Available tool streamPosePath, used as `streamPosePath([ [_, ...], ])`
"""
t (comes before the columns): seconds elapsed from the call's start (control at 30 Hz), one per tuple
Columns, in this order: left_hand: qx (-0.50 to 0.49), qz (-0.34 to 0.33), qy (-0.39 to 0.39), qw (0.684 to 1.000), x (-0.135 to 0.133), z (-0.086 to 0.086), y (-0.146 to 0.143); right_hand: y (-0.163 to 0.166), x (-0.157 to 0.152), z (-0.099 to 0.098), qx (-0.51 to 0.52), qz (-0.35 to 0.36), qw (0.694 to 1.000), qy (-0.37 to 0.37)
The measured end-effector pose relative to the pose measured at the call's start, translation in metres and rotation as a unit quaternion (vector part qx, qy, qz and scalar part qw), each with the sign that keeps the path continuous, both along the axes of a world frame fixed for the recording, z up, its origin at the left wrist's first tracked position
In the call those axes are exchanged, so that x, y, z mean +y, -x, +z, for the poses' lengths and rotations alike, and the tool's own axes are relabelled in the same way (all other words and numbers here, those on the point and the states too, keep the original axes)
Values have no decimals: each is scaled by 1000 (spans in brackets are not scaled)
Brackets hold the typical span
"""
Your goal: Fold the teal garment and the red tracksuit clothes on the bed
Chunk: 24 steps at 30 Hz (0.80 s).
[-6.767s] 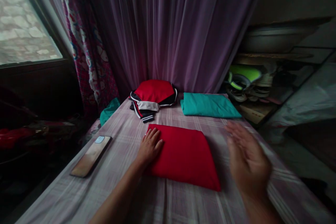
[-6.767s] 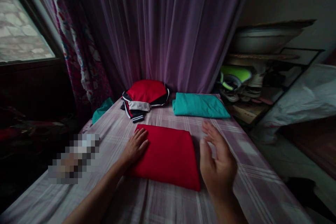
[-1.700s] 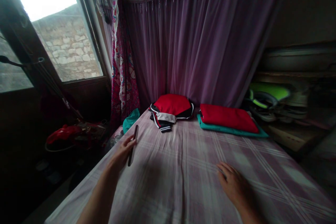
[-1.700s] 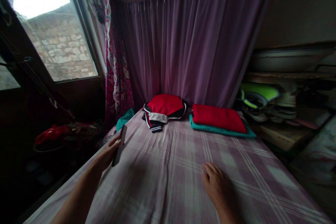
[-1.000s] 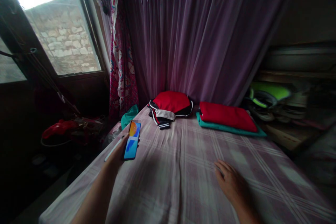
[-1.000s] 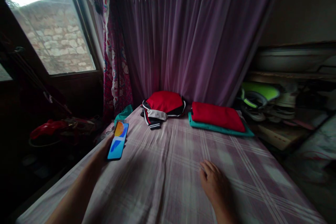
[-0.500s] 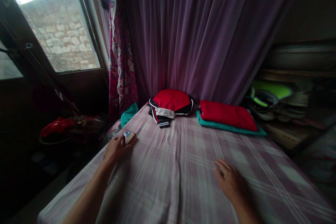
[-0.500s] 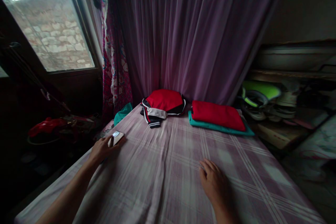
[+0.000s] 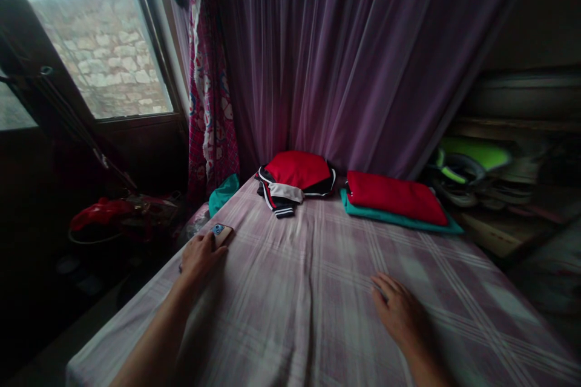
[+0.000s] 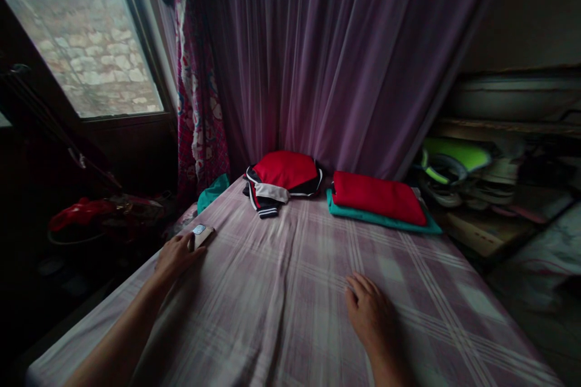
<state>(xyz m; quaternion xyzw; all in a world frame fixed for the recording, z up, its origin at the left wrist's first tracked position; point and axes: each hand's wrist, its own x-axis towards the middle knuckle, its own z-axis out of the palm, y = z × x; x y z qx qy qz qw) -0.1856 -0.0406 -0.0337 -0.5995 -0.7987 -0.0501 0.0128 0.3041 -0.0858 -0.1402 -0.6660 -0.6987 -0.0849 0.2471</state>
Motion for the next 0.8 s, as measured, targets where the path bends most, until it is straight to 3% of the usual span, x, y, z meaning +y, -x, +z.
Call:
streamPosePath([
  [0.37,18,21,-14,1000,16,-5,-6,2,-1,5,-16,-1,1000,-3],
  [0.57,46,-99,-54,993,52,4,-57,3,-3,4,-7,-6,1000,-5],
  [0.8,63,-223,-73,970,119,1,-122,4,-4,3,10,-9,1000,-16],
])
